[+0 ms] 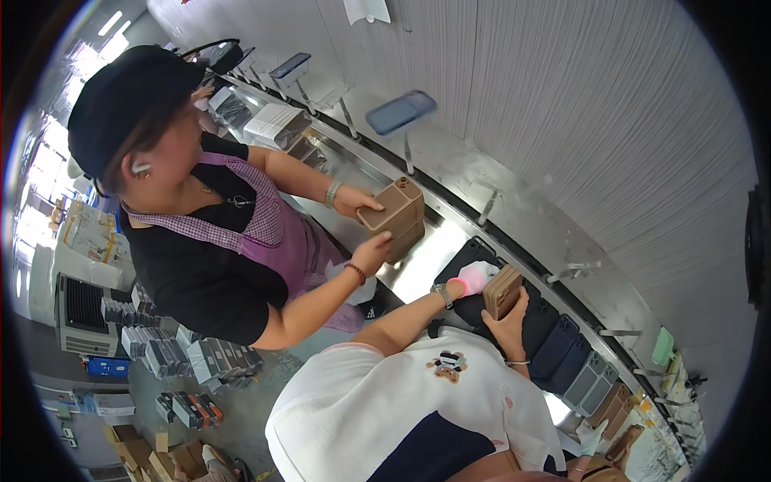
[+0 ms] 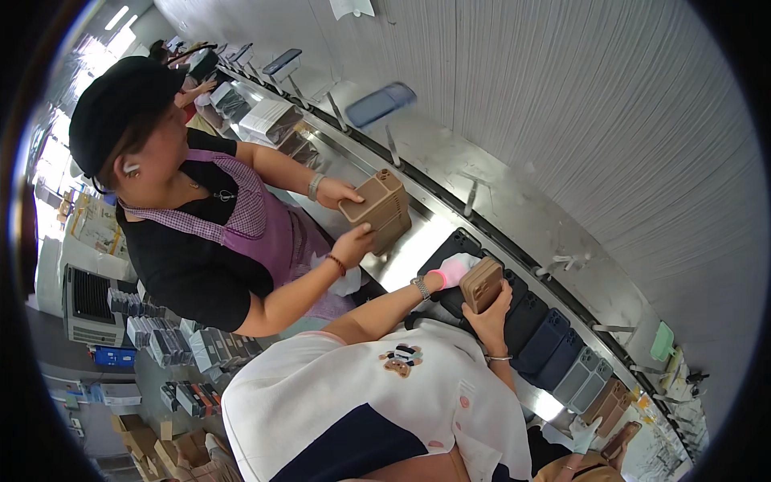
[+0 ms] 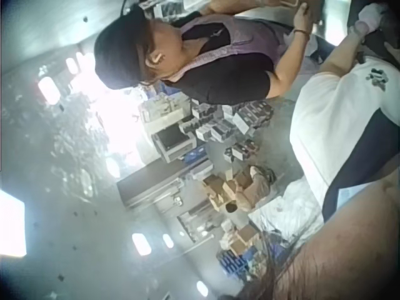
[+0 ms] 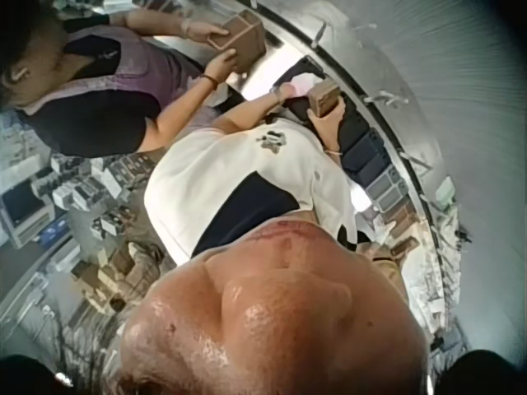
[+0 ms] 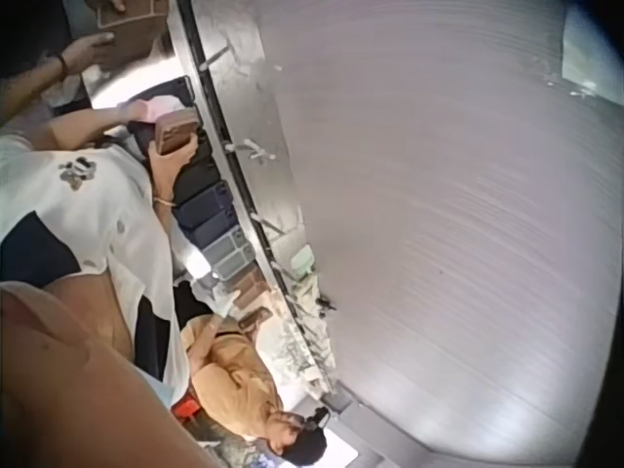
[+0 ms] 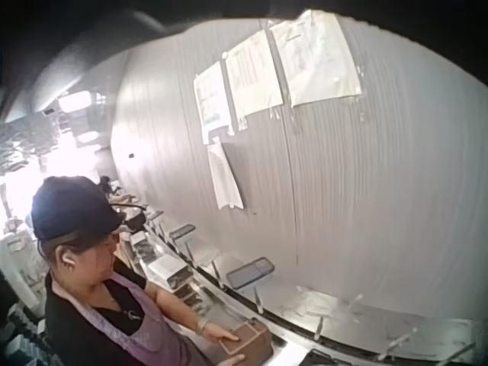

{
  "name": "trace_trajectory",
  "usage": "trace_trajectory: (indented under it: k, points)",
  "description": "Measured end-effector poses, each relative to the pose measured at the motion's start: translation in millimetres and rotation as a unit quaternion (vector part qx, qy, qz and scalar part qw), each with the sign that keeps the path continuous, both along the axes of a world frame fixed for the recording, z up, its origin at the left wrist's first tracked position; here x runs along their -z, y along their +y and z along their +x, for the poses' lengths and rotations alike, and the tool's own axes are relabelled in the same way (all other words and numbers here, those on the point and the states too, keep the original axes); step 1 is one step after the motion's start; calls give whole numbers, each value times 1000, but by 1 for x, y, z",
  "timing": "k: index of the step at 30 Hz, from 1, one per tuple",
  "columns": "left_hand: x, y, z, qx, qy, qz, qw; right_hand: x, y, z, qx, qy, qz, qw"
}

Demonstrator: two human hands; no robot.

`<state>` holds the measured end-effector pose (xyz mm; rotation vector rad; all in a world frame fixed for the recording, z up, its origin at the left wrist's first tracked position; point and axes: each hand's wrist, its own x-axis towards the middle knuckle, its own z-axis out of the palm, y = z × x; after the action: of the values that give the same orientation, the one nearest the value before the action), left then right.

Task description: The person removes phone cases from moving conveyor hangers by hand and stacks and aligns them on the metal workstation table.

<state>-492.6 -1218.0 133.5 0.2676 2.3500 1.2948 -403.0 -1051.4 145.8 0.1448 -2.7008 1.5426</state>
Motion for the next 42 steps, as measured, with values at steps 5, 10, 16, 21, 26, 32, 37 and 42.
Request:
trace_trajectory:
  k: [5,10,16,21,26,32,37,42]
  points:
    - [6,-1,5,-23,-9,50,998,0,1,0,-1,-9,-24,1000]
    - [-26,-27,11,-73,-78,297,949,-12,6,-1,3,-20,-17,1000]
    - [-29,-105,-16,-365,288,147,873,-83,8,9,-34,-112,-210,971]
    - [-56,-120,-73,-514,240,87,819,-172,4,-18,-99,-74,-311,942]
    - [-51,-133,-137,-503,333,282,746,-210,-7,-91,-164,27,-283,945]
    - [-79,-102,-152,-199,163,463,848,-224,13,-165,-118,29,-146,982]
    - [-82,-50,-149,-112,60,493,861,-205,51,-175,-125,-38,-119,984]
    - [-86,-3,-129,-47,55,497,865,-203,90,-122,-66,31,-194,978]
